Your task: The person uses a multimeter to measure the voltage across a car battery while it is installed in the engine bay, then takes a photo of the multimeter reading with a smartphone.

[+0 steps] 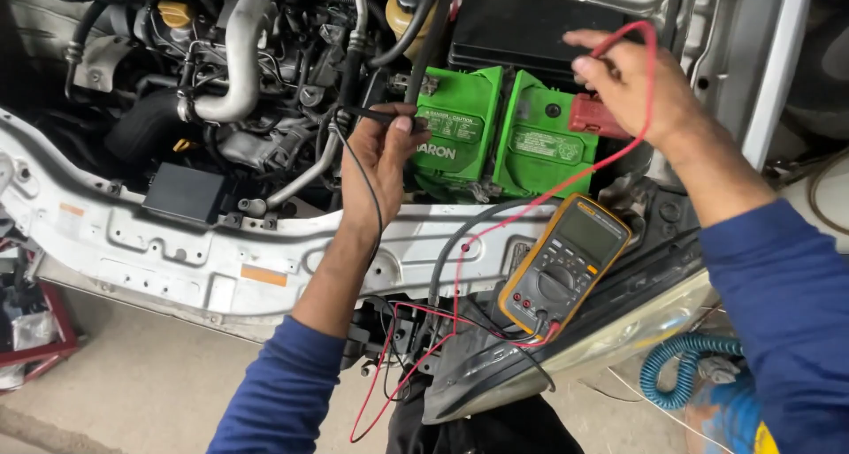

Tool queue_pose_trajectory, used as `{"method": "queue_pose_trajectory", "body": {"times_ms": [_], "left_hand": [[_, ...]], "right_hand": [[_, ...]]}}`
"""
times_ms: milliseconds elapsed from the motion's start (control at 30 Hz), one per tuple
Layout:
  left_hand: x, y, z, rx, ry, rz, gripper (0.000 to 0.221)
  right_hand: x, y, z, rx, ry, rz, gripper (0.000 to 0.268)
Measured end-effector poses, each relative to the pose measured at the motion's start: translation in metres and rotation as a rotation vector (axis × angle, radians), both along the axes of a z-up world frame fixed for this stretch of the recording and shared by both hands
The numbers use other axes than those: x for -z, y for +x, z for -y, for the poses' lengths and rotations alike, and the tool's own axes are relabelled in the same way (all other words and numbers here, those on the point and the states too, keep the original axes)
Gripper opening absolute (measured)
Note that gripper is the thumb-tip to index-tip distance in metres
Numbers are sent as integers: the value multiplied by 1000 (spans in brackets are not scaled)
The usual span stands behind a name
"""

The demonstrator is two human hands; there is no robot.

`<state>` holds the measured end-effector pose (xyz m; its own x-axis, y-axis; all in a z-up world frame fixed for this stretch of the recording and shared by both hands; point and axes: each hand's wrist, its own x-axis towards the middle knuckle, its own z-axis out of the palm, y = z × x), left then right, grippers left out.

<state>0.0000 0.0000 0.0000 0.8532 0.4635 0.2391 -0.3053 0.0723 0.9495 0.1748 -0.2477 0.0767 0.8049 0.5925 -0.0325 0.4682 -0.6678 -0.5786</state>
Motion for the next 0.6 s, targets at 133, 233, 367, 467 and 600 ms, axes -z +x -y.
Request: {"method": "queue_pose_trajectory", "body": {"times_ms": [133,233,367,467,600], "left_hand": [[-4,11,4,-76,112,-119,36],[-4,21,-1,-82,64,35,28],[-13,30,-9,-138,192,9,21],[-22,34,-14,-202,417,-39,17],[-18,50,-24,-207,690,1,15]], "right_hand": [[82,34,7,-89,-238,572,35],[103,25,5,-263,-406,589,35],[121,43,16,-332,-222,1254,17],[120,54,28,-277,-68,1176,15],[92,50,71,-102,241,797,17]]}}
